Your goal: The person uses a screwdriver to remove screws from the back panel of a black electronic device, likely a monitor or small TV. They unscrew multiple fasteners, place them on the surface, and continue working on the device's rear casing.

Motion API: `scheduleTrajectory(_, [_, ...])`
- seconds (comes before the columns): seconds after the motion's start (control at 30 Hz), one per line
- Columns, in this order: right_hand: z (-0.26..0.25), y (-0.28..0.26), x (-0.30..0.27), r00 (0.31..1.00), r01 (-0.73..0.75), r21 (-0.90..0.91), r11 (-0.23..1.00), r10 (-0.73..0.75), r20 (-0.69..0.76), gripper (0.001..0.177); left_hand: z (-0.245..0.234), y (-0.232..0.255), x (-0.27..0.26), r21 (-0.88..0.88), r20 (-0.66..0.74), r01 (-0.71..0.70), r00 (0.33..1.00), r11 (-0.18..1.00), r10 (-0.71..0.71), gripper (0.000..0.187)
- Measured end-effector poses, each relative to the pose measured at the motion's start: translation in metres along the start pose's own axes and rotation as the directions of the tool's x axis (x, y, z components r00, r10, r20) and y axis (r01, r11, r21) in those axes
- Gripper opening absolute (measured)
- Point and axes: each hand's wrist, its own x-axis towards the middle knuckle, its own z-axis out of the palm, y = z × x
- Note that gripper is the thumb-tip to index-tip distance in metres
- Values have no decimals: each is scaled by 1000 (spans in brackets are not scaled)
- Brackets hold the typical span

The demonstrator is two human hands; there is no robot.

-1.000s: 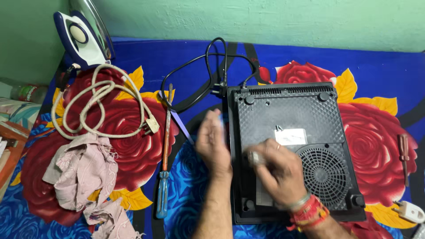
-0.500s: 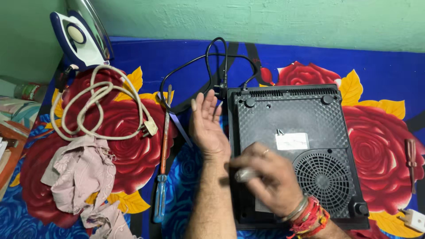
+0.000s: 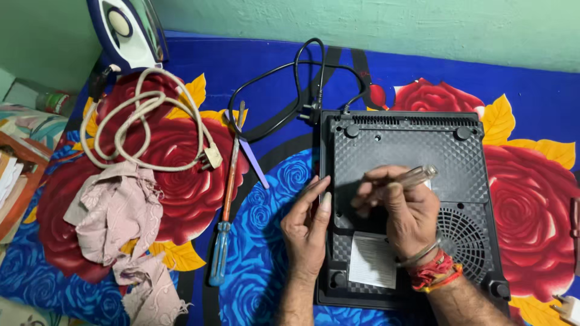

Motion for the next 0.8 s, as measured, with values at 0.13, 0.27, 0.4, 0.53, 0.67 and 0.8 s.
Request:
scheduleTrajectory(0.13, [4, 0, 7, 990, -16, 87, 996, 3, 142, 47, 1, 1, 2, 105, 25, -93, 996, 990, 91, 22])
scheduleTrajectory(0.27, [6, 0, 4, 980, -58, 43, 997, 48, 195, 46, -1, -3, 0, 146, 10, -107, 994, 983, 106, 20])
scheduleTrajectory(0.4, [7, 1, 4, 980, -27, -101, 995, 46, 195, 44, 0, 0, 0, 174, 21, -137, 991, 975, 136, 21])
scheduleTrajectory(0.53, [7, 0, 2, 970, 61, -78, 995, -40, 241, 42, -1, 0, 1, 197, 4, -188, 982, 962, 191, 18])
scheduleTrajectory(0.67, [10, -2, 5, 961, 115, -113, 987, -81, 264, 41, -2, 0, 3, 191, 9, -207, 978, 959, 210, 22])
scheduleTrajectory(0.8, [13, -4, 4, 917, 334, -193, 923, -270, 294, 45, -4, 1, 1, 219, 17, -190, 981, 957, 191, 19])
